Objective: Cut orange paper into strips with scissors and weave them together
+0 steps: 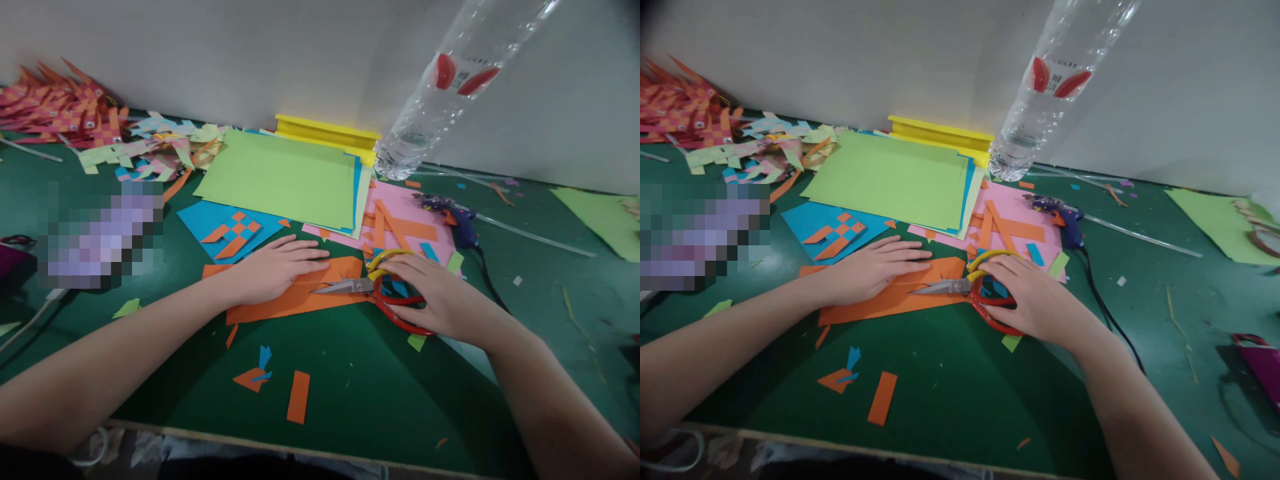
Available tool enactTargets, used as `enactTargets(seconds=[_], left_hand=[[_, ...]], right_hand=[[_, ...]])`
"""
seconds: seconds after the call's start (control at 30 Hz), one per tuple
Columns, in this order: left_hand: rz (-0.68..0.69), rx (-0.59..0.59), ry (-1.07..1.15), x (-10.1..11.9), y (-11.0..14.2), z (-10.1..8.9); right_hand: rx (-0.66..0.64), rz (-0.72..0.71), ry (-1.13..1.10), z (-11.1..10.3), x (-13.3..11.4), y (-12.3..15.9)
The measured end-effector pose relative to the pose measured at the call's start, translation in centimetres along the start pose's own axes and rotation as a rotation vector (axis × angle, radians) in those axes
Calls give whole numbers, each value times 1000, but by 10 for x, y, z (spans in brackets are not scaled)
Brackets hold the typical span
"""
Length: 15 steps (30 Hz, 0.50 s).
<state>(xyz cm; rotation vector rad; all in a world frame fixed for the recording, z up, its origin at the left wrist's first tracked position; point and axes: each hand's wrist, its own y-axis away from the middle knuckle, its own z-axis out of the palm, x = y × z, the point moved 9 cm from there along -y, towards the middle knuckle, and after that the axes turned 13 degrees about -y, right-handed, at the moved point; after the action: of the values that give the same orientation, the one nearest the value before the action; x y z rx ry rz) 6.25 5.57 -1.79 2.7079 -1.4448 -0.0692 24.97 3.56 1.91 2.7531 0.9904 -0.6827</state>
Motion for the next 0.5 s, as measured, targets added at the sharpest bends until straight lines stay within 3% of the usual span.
enactTargets(seconds=[0.33, 0.5], left_hand=[[-4, 76, 19, 1, 1, -2], [-93, 167, 18, 5, 2, -8]], right_hand=[[35, -54, -1, -4, -8, -1], [112, -119, 37, -11, -15, 0]])
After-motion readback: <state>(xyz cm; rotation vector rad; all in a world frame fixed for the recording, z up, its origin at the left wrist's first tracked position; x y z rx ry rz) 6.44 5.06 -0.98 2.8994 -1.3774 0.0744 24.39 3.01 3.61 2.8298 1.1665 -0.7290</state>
